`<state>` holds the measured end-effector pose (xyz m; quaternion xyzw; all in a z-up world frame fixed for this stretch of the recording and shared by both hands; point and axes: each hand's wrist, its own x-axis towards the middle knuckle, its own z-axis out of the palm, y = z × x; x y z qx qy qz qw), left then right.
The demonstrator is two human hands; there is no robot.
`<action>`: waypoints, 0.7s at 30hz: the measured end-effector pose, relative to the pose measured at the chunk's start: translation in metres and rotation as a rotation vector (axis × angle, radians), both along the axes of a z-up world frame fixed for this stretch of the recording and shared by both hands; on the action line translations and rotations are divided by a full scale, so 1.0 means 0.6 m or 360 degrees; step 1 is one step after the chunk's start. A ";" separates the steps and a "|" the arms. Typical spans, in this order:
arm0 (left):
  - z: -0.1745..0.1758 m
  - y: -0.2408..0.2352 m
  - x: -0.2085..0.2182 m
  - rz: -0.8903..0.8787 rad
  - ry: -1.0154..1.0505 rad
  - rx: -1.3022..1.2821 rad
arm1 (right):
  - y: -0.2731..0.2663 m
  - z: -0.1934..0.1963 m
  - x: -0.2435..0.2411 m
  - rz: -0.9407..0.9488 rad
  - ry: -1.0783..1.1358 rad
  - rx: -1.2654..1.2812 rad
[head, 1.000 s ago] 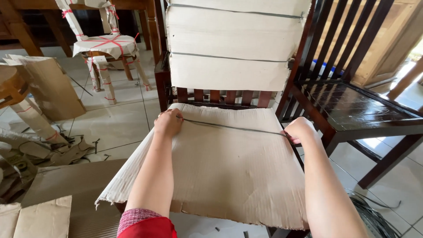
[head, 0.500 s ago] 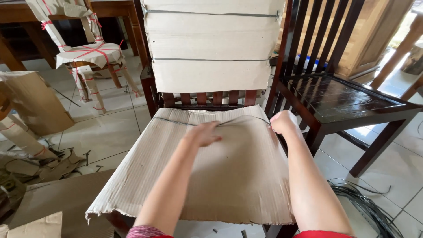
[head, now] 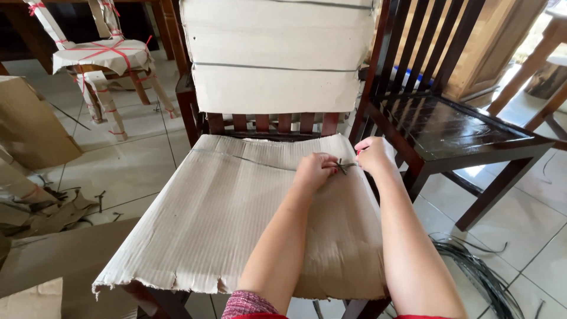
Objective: The person assembles a chair seat by cutting and attaching metal strips to a cardboard base. They use scissors to trim the strips and secure them to the cardboard, then place the assembled seat onto a wooden chair frame.
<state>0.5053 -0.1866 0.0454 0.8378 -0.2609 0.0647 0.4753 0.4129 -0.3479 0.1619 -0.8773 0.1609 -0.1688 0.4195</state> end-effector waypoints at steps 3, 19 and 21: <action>0.012 0.017 -0.014 0.0046 0.0175 -0.0044 | 0.024 0.005 -0.017 0.0080 0.0109 -0.0046; 0.061 0.026 -0.067 0.0002 0.0347 -0.0196 | 0.021 -0.022 -0.010 0.0269 0.0209 -0.0205; 0.074 0.025 -0.081 0.0026 0.0367 -0.0231 | 0.028 -0.008 -0.025 0.0259 0.0173 -0.0196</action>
